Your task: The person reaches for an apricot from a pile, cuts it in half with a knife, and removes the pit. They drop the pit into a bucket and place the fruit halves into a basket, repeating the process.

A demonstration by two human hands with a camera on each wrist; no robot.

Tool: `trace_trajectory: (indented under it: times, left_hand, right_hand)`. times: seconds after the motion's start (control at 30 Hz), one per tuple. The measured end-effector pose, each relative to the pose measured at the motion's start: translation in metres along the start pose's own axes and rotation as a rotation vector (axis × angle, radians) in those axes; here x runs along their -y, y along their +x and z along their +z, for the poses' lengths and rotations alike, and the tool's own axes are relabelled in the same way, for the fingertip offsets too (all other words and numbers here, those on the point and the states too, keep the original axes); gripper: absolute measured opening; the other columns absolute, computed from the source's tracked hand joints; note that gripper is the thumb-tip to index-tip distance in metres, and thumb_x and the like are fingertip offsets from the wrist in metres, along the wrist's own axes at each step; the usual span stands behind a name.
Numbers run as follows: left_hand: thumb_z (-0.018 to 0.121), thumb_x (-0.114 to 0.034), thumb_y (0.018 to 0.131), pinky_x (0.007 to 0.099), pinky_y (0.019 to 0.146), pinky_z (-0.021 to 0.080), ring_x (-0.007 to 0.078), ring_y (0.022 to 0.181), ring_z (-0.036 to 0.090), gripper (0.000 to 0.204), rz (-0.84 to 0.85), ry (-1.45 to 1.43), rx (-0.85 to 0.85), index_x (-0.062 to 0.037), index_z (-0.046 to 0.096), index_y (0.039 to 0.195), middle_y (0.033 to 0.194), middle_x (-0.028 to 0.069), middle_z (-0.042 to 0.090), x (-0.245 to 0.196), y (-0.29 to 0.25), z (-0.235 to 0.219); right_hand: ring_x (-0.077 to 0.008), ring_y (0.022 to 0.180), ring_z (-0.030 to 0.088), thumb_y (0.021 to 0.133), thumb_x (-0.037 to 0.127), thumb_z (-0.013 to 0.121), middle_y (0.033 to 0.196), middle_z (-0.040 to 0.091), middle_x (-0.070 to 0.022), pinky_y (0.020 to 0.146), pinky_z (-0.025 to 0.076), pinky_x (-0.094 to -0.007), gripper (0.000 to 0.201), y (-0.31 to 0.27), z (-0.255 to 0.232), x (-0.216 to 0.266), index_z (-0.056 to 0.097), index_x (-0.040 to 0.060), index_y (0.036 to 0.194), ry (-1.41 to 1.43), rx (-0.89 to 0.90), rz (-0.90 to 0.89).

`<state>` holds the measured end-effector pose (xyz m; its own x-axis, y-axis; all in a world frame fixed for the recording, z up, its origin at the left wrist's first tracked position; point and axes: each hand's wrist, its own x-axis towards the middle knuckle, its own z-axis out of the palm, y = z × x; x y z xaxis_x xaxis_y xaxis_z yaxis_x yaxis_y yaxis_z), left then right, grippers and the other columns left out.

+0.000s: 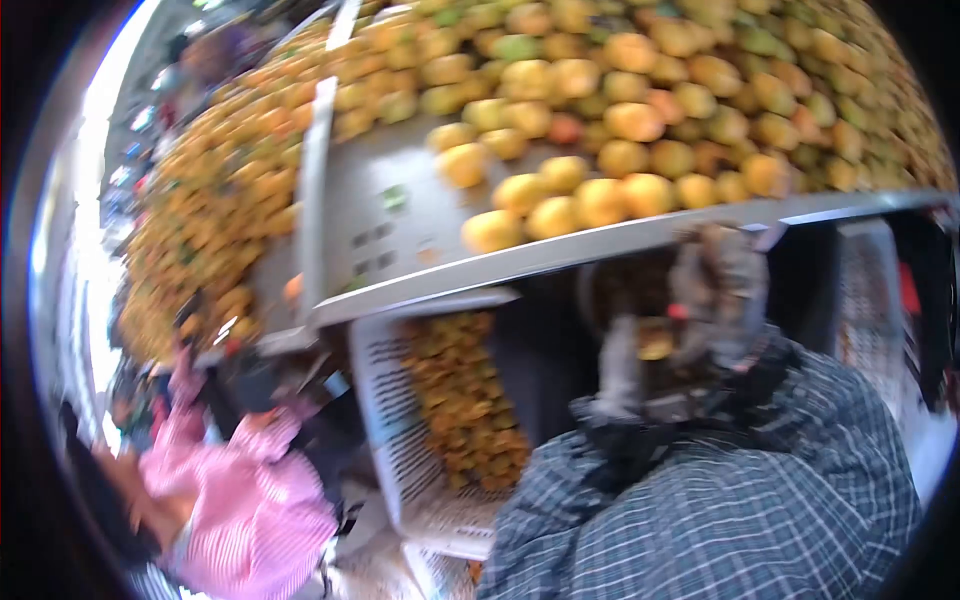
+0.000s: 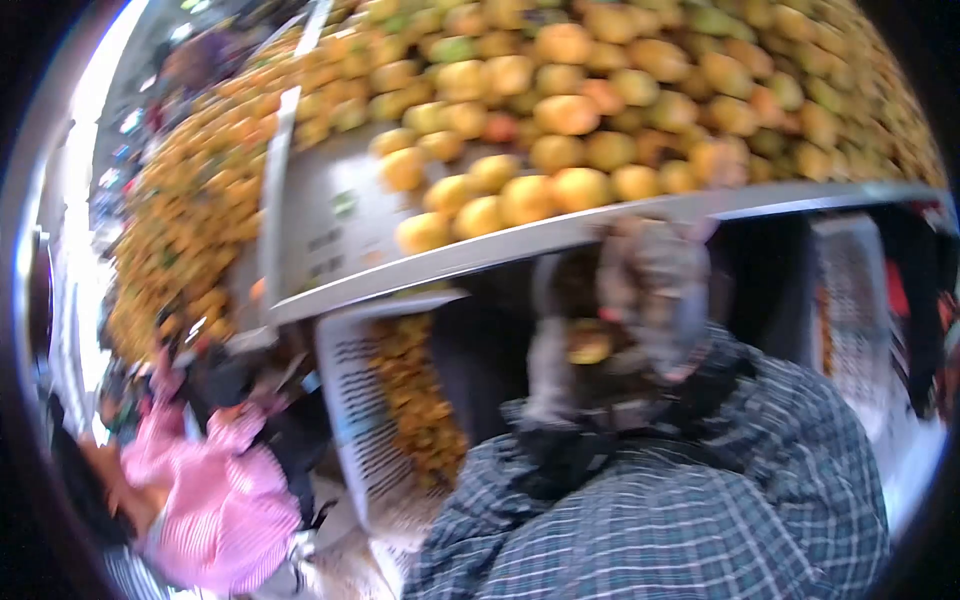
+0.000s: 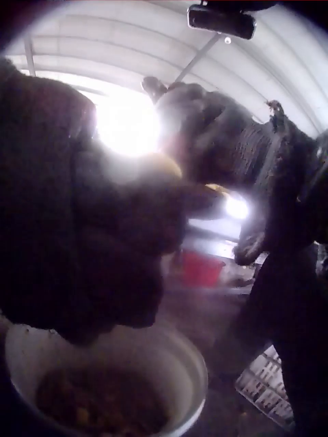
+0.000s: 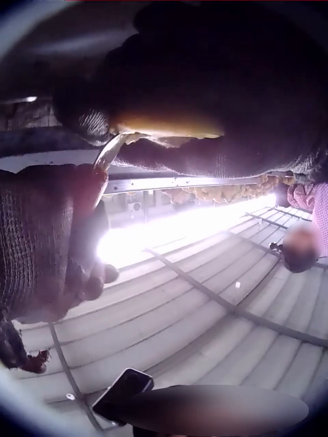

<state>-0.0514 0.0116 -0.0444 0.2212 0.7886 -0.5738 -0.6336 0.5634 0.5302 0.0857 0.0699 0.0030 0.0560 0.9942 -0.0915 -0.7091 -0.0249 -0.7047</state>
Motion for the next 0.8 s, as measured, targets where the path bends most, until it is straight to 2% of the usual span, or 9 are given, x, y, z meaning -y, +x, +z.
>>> trace_trajectory:
  times: [0.03, 0.13, 0.2, 0.23, 0.37, 0.43, 0.63, 0.73, 0.8]
  left_hand:
    - [0.046, -0.043, 0.089, 0.0342, 0.08, 0.048, 0.0184, 0.09, 0.057, 0.047, 0.037, -0.015, -0.158, -0.0034, 0.049, 0.115, 0.1, 0.0091, 0.058, -0.029, -0.021, 0.041]
    - [0.049, -0.031, 0.089, 0.0298, 0.074, 0.05, 0.0197, 0.09, 0.057, 0.041, 0.197, -0.21, 0.02, -0.0047, 0.043, 0.121, 0.099, 0.0082, 0.056, -0.02, -0.008, 0.037]
    - [0.053, -0.017, 0.086, 0.0278, 0.072, 0.05, 0.0175, 0.085, 0.058, 0.04, 0.894, 0.976, -0.018, -0.0023, 0.041, 0.121, 0.098, 0.0091, 0.056, -0.014, -0.007, 0.032]
    - [0.055, -0.008, 0.082, 0.0279, 0.073, 0.05, 0.017, 0.084, 0.059, 0.044, 0.533, 0.654, -0.006, -0.001, 0.038, 0.123, 0.098, 0.0103, 0.057, -0.012, -0.003, 0.021]
    - [0.055, -0.012, 0.083, 0.0282, 0.075, 0.051, 0.0178, 0.084, 0.059, 0.046, 0.811, 1.243, -0.051, -0.0008, 0.038, 0.123, 0.097, 0.0102, 0.058, -0.021, -0.005, 0.022]
    - [0.056, -0.017, 0.084, 0.0289, 0.078, 0.05, 0.0195, 0.084, 0.06, 0.045, 0.145, -0.035, 0.119, 0.0003, 0.038, 0.122, 0.096, 0.0093, 0.059, -0.004, 0.01, 0.002]
    - [0.058, -0.026, 0.085, 0.0284, 0.078, 0.049, 0.0197, 0.084, 0.06, 0.048, 0.957, 1.223, 0.012, -0.0006, 0.039, 0.122, 0.101, 0.0102, 0.058, -0.006, -0.012, 0.017]
    - [0.066, -0.022, 0.078, 0.0303, 0.078, 0.048, 0.0208, 0.089, 0.06, 0.057, 0.477, 0.771, 0.091, -0.0009, 0.039, 0.124, 0.102, 0.0111, 0.057, 0.012, 0.0, -0.006]
    - [0.068, -0.019, 0.074, 0.0315, 0.079, 0.048, 0.0228, 0.091, 0.059, 0.058, 0.697, 1.058, 0.157, -0.0016, 0.041, 0.122, 0.101, 0.0117, 0.057, 0.003, -0.008, 0.009]
  right_hand:
    - [-0.008, 0.035, 0.034, 0.094, 0.031, 0.041, 0.047, 0.04, 0.0008, 0.032, 0.024, -0.0209, 0.035, -0.001, 0.033, 0.017, 0.042, 0.0113, 0.065, -0.609, 0.094, -0.212]
    - [-0.0069, 0.035, 0.035, 0.092, 0.031, 0.046, 0.048, 0.042, 0.0006, 0.035, 0.026, -0.0202, 0.031, -0.006, 0.057, 0.034, 0.055, 0.0016, 0.089, -0.335, -0.028, -0.039]
    - [-0.0062, 0.035, 0.034, 0.09, 0.032, 0.05, 0.049, 0.043, 0.0014, 0.035, 0.027, -0.0193, 0.031, -0.008, 0.054, 0.039, 0.056, 0.0012, 0.091, -0.24, -0.003, 0.003]
    - [-0.0059, 0.035, 0.034, 0.091, 0.032, 0.05, 0.049, 0.043, 0.0016, 0.035, 0.027, -0.019, 0.031, -0.005, 0.057, 0.036, 0.056, 0.0011, 0.093, -0.222, -0.018, 0.009]
    - [-0.0048, 0.035, 0.032, 0.092, 0.031, 0.048, 0.049, 0.042, 0.0022, 0.035, 0.027, -0.0184, 0.031, -0.012, 0.053, 0.036, 0.057, 0.0011, 0.098, -0.211, -0.048, 0.017]
    - [-0.0045, 0.034, 0.031, 0.092, 0.03, 0.047, 0.049, 0.041, 0.0023, 0.035, 0.027, -0.0184, 0.031, -0.013, 0.05, 0.039, 0.057, 0.0014, 0.099, -0.208, -0.039, -0.001]
    - [-0.0042, 0.033, 0.027, 0.094, 0.03, 0.043, 0.047, 0.038, 0.0028, 0.035, 0.027, -0.0184, 0.032, -0.022, 0.041, 0.045, 0.057, 0.002, 0.1, -0.148, -0.016, 0.026]
    - [-0.0049, 0.032, 0.028, 0.094, 0.03, 0.042, 0.045, 0.036, 0.0026, 0.034, 0.027, -0.0195, 0.033, -0.02, 0.03, 0.047, 0.057, 0.0017, 0.099, -0.071, 0.03, 0.085]
    - [-0.0052, 0.034, 0.032, 0.093, 0.028, 0.045, 0.047, 0.041, 0.0011, 0.034, 0.027, -0.0187, 0.03, -0.022, 0.026, 0.05, 0.058, 0.0009, 0.095, -0.047, 0.112, 0.133]
